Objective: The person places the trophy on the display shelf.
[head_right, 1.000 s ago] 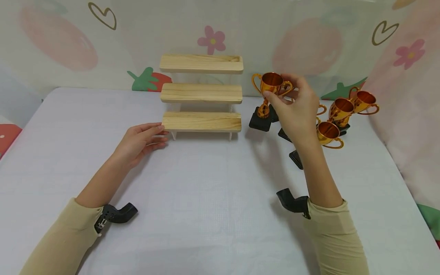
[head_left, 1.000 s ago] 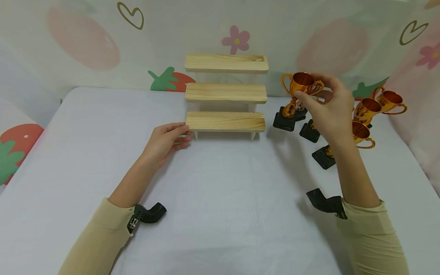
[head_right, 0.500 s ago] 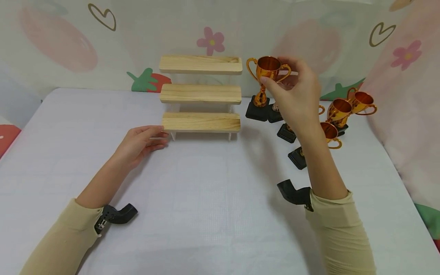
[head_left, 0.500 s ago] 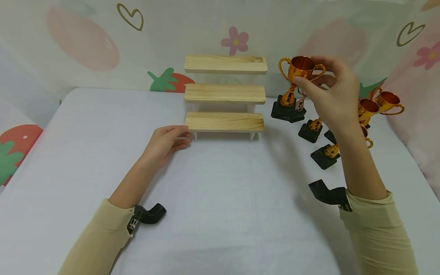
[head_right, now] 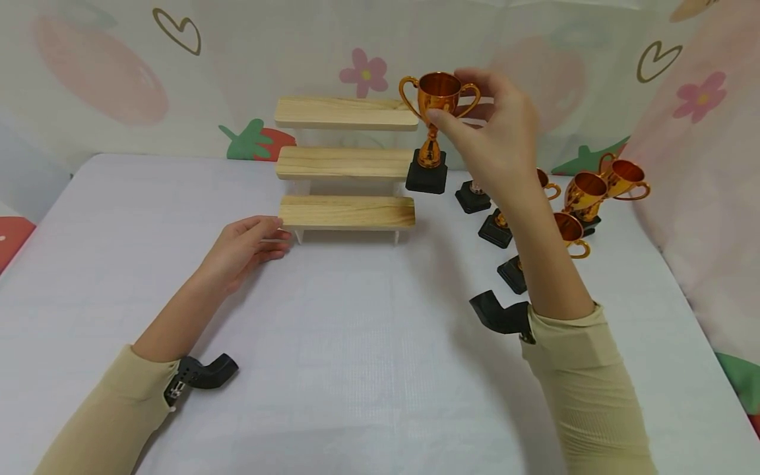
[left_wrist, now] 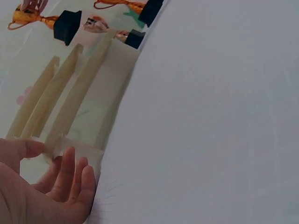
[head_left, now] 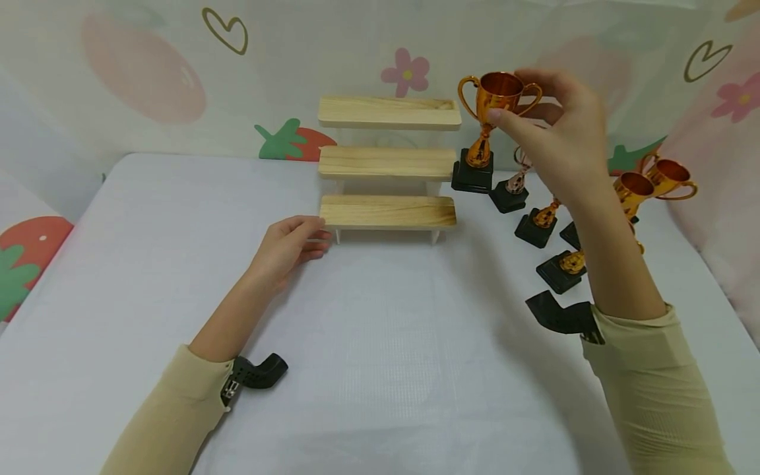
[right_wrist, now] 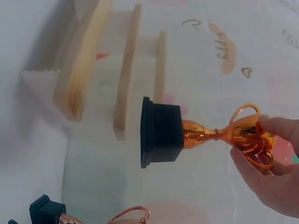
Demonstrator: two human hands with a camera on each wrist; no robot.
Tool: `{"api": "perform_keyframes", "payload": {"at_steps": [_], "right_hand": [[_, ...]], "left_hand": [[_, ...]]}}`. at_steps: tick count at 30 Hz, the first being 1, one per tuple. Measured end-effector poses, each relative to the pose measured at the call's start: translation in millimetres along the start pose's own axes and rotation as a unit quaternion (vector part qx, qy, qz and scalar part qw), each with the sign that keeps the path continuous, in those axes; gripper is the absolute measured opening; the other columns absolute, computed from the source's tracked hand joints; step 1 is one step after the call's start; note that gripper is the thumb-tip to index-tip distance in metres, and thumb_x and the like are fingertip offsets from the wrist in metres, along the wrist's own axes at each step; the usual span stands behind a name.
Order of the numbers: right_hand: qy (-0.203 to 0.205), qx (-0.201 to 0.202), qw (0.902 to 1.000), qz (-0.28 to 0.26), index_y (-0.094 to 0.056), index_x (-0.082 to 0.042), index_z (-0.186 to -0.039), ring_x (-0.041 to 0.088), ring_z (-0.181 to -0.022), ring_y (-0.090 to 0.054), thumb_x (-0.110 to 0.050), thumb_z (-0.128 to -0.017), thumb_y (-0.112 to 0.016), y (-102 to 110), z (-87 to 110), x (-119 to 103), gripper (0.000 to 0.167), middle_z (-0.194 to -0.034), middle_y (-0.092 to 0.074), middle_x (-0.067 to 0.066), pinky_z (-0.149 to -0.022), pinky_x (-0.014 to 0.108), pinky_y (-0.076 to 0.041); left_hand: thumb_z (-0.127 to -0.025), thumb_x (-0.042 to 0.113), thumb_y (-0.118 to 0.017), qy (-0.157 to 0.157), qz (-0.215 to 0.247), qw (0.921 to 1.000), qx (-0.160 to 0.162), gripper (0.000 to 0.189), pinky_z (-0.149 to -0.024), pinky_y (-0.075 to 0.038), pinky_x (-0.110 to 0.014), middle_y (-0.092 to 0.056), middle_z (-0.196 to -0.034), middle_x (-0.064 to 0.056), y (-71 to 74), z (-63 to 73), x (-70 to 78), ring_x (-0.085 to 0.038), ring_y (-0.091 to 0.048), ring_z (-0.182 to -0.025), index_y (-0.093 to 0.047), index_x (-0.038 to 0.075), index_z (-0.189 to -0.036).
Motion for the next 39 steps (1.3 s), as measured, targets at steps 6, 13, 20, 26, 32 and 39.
{"api": "perform_keyframes", "payload": {"at_steps": [6,13,20,26,32,39], "right_hand": [[0.005,-0.017,0.9995,-0.027,-0.059,-0.007,-0.146,0.009,-0.099,-0.069,-0.015,-0.098,-0.078,-7.4,-7.1,-9.9,0.052,-0.131,-0.061,0.003,-0.085,0.016,-0.054],[0.013,-0.033,0.999,-0.027,-0.058,-0.009,-0.148,0.011,-0.103,-0.069,-0.016,-0.098,-0.077,-16.5,-14.8,-22.0,0.053,-0.134,-0.062,0.004,-0.095,0.021,-0.054],[0.023,-0.044,0.9982,-0.032,-0.058,-0.008,-0.147,0.016,-0.108,-0.069,-0.014,-0.099,-0.076,-27.5,-23.3,-34.6,0.051,-0.138,-0.06,0.009,-0.1,0.023,-0.055],[0.032,-0.046,0.9979,-0.031,-0.057,-0.007,-0.147,0.019,-0.111,-0.068,-0.014,-0.099,-0.075,-35.1,-31.6,-43.5,0.051,-0.14,-0.059,0.01,-0.102,0.023,-0.054],[0.045,-0.053,0.9969,-0.037,-0.057,-0.005,-0.147,0.02,-0.107,-0.066,-0.012,-0.1,-0.074,-42.4,-38.5,-50.7,0.051,-0.14,-0.06,0.012,-0.103,0.022,-0.053],[0.051,-0.056,0.9961,-0.045,-0.057,-0.005,-0.147,0.023,-0.111,-0.067,-0.012,-0.1,-0.074,-52.9,-45.7,-57.5,0.05,-0.139,-0.06,0.011,-0.105,0.022,-0.053]], "left_hand": [[-0.109,0.023,-0.056,-0.001,-0.014,0.9999,0.002,0.036,-0.08,-0.058,-0.016,-0.07,-0.094,0.005,0.7,-1.4,-1.0,-0.005,-0.068,-0.087,-0.059,-0.005,-0.132],[-0.11,0.024,-0.054,-0.003,-0.025,0.9997,0.003,0.04,-0.081,-0.057,-0.015,-0.069,-0.097,0.004,-0.1,-0.6,-0.9,-0.006,-0.066,-0.089,-0.058,-0.006,-0.136],[-0.11,0.025,-0.054,-0.004,-0.028,0.9996,0.002,0.036,-0.082,-0.057,-0.015,-0.07,-0.097,0.005,-0.2,-0.1,-1.7,-0.007,-0.066,-0.092,-0.06,-0.003,-0.131],[-0.11,0.026,-0.054,-0.004,-0.027,0.9996,0.003,0.038,-0.084,-0.057,-0.016,-0.07,-0.098,0.005,0.3,-0.3,-2.0,-0.009,-0.065,-0.095,-0.06,-0.003,-0.133],[-0.11,0.026,-0.054,-0.007,-0.025,0.9997,0.003,0.037,-0.084,-0.057,-0.016,-0.069,-0.097,0.005,-1.3,0.0,-1.0,-0.009,-0.065,-0.095,-0.06,-0.003,-0.132],[-0.11,0.025,-0.054,-0.008,-0.02,0.9998,0.002,0.036,-0.084,-0.057,-0.016,-0.07,-0.098,0.003,-2.1,-1.0,-1.3,-0.009,-0.065,-0.095,-0.06,-0.002,-0.131]]}}
Point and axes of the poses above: each hand's wrist, its own z-axis away from the middle knuckle, its own y-axis out of the back of the hand, x = y × z, the point moved 8 cm from there along -z, towards the middle knuckle
